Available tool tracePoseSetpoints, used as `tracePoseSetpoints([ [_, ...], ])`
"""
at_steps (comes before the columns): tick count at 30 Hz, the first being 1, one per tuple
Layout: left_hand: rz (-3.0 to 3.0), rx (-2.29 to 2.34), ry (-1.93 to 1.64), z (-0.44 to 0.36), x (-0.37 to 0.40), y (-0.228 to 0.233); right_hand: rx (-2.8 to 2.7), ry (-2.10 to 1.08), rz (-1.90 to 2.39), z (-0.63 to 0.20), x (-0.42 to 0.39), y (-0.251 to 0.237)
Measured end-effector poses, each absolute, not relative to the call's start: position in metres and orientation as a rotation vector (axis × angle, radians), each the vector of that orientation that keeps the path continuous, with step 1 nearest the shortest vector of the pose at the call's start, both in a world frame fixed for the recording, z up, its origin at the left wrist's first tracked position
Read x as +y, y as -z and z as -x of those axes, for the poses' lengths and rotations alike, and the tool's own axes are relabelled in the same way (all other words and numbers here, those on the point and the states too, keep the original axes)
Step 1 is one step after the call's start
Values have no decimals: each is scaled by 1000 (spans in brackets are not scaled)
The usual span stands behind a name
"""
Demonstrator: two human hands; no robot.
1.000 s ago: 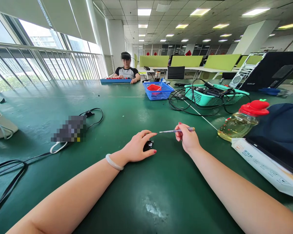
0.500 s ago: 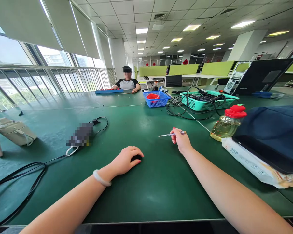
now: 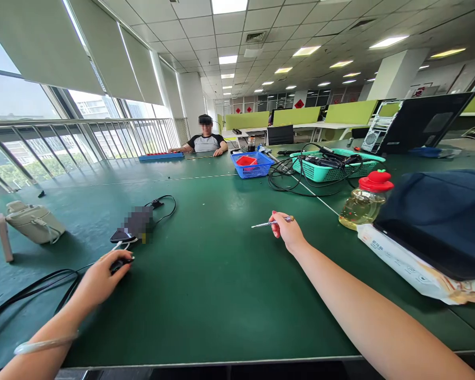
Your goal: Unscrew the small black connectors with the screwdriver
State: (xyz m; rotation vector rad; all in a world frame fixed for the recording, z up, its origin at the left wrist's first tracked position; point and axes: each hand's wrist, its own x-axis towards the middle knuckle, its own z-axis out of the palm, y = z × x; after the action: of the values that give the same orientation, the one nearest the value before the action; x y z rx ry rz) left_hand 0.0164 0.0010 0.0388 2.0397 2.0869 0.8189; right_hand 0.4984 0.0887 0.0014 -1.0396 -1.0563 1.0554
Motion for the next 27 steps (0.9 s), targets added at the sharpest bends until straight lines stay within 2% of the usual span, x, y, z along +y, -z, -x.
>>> tracePoseSetpoints([
  [5, -1503, 2117, -1169, -17, -10, -57, -1027, -1081, 1035, -499, 88, -2],
  [11, -785, 1656, -1611, -41, -21, -63, -953, -1131, 1002, -500, 89, -3],
  [14, -733, 1609, -1680, -44, -25, -61, -932, -1148, 1005, -500, 89, -2],
  [16, -863, 1697, -1617, -42, -28, -60, -928, -1149, 1005, -499, 89, -2],
  [22, -1502, 2053, -1087, -24, -26, -51, -968, -1150, 996, -499, 89, -2],
  [27, -1633, 2112, -941, -14, -20, -40, -947, -1185, 962, -499, 90, -1],
])
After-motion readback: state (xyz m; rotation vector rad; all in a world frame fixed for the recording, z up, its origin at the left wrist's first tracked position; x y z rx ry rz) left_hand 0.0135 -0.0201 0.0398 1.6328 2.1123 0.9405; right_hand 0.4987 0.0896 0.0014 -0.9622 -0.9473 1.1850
